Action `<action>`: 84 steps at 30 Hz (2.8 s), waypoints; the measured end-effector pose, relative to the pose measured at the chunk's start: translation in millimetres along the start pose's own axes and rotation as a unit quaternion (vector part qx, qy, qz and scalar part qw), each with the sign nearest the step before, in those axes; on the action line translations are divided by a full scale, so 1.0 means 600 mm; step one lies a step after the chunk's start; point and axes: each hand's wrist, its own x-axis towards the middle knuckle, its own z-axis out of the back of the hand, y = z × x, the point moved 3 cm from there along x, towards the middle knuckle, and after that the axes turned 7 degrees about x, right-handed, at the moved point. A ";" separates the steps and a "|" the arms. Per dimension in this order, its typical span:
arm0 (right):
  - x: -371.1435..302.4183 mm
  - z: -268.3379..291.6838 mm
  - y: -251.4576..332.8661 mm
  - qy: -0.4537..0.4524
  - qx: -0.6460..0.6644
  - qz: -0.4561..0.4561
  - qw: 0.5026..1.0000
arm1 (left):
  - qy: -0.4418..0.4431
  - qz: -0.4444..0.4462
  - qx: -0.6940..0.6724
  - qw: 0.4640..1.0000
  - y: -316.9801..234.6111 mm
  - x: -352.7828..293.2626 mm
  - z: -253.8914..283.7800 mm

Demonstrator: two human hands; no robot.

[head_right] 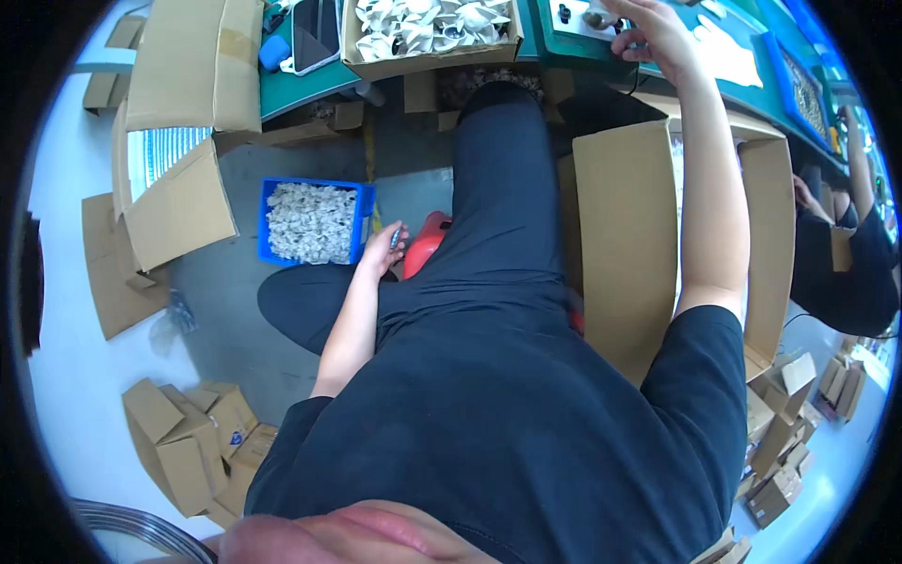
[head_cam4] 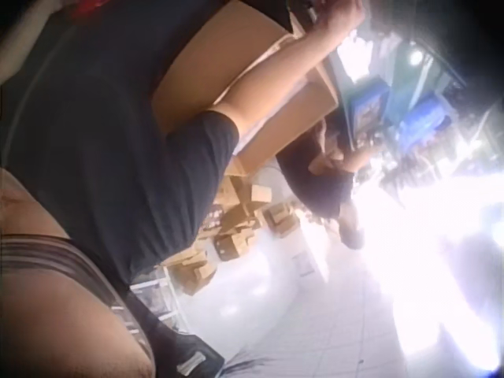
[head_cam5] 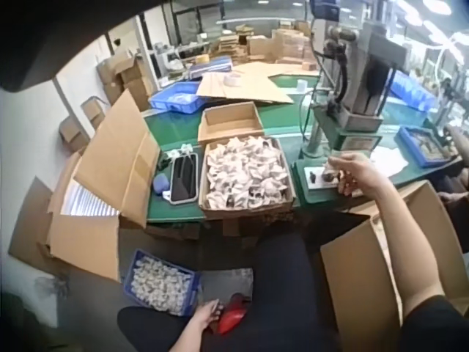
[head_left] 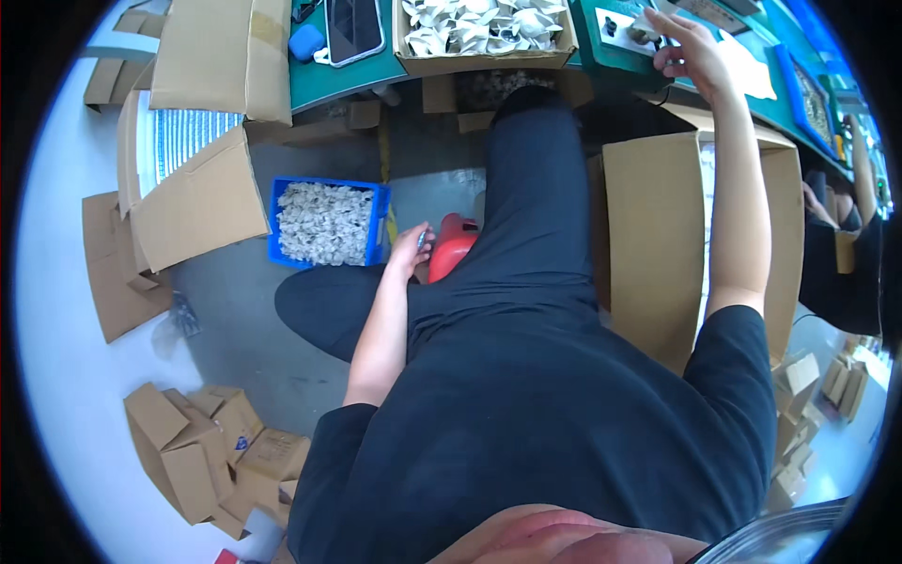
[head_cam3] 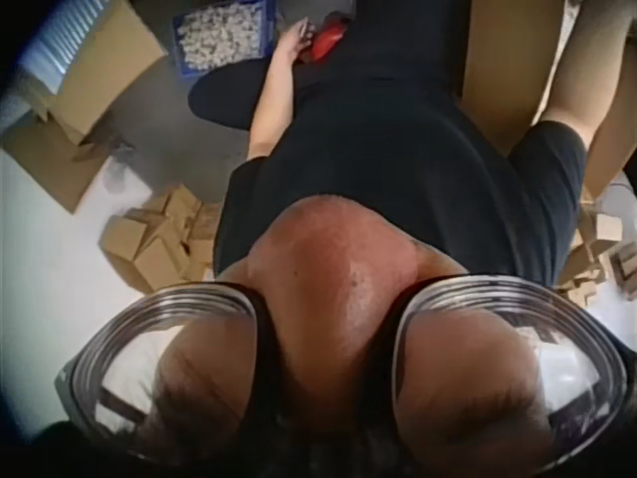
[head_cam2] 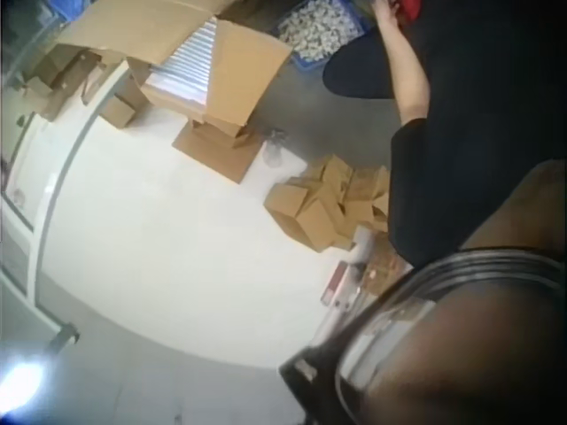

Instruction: Assemble small electronic or mechanical parts using a manual benchtop press and sorting components into boxes.

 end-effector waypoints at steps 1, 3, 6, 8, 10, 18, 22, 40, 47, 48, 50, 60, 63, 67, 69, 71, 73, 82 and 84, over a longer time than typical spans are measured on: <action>-0.007 -0.007 0.013 -0.026 -0.025 0.000 0.999 | -0.004 0.001 0.009 1.000 0.003 0.001 -0.001; -0.024 -0.007 0.019 -0.069 -0.045 -0.004 0.997 | 0.000 0.013 0.014 1.000 0.009 0.001 -0.011; -0.016 -0.002 0.013 -0.027 -0.076 -0.010 0.997 | 0.015 0.009 0.045 0.999 0.006 0.011 -0.023; -0.015 -0.004 0.000 -0.043 -0.083 -0.012 0.996 | 0.012 -0.001 0.059 0.998 0.011 0.013 -0.021; -0.020 -0.008 -0.006 -0.042 -0.034 0.010 0.999 | 0.021 -0.014 0.061 0.998 0.008 0.005 -0.023; 0.151 0.122 -0.078 -0.079 0.046 0.262 0.961 | 0.007 -0.058 0.047 0.997 -0.024 -0.044 -0.036; 0.234 0.223 -0.157 -0.186 -0.445 0.388 0.786 | 0.035 -0.066 0.035 0.997 -0.030 -0.033 -0.058; 0.004 -0.004 -0.036 0.067 -0.078 0.246 0.964 | 0.013 -0.085 -0.078 0.993 0.003 -0.073 0.023; -0.025 -0.041 -0.055 -0.135 -0.151 0.317 0.927 | 0.041 -0.062 -0.069 0.995 0.000 -0.039 0.004; -0.032 -0.047 -0.057 -0.155 -0.137 0.317 0.925 | 0.043 -0.061 -0.066 0.995 -0.004 -0.035 -0.001; -0.051 -0.065 -0.058 -0.215 -0.128 0.329 0.910 | 0.045 -0.052 -0.063 0.996 -0.001 -0.037 -0.009; -0.050 -0.252 0.051 -0.177 -0.195 0.538 0.801 | -0.020 -0.176 0.122 0.977 -0.021 -0.025 -0.069; 0.000 -0.284 0.096 -0.120 -0.216 0.506 0.826 | -0.015 -0.150 0.098 0.984 -0.014 -0.022 -0.055; 0.056 -0.321 0.119 -0.028 -0.271 0.449 0.851 | -0.011 -0.120 0.068 0.990 -0.004 -0.018 -0.052; 0.076 -0.340 0.107 -0.014 -0.401 0.428 0.810 | -0.011 -0.110 0.057 0.992 -0.001 -0.015 -0.050; 0.088 -0.353 0.103 0.000 -0.463 0.419 0.781 | -0.014 -0.102 0.052 0.993 0.004 -0.016 -0.050; 0.074 -0.354 0.094 0.014 -0.422 0.438 0.794 | -0.020 -0.096 0.038 0.994 0.009 -0.013 -0.044; -0.201 -0.391 -0.005 0.015 -0.136 0.620 0.772 | 0.062 -0.158 -0.045 0.984 -0.052 -0.066 -0.040; -0.236 -0.428 -0.102 0.172 -0.176 0.472 0.846 | 0.140 -0.172 -0.057 0.973 -0.083 -0.096 -0.068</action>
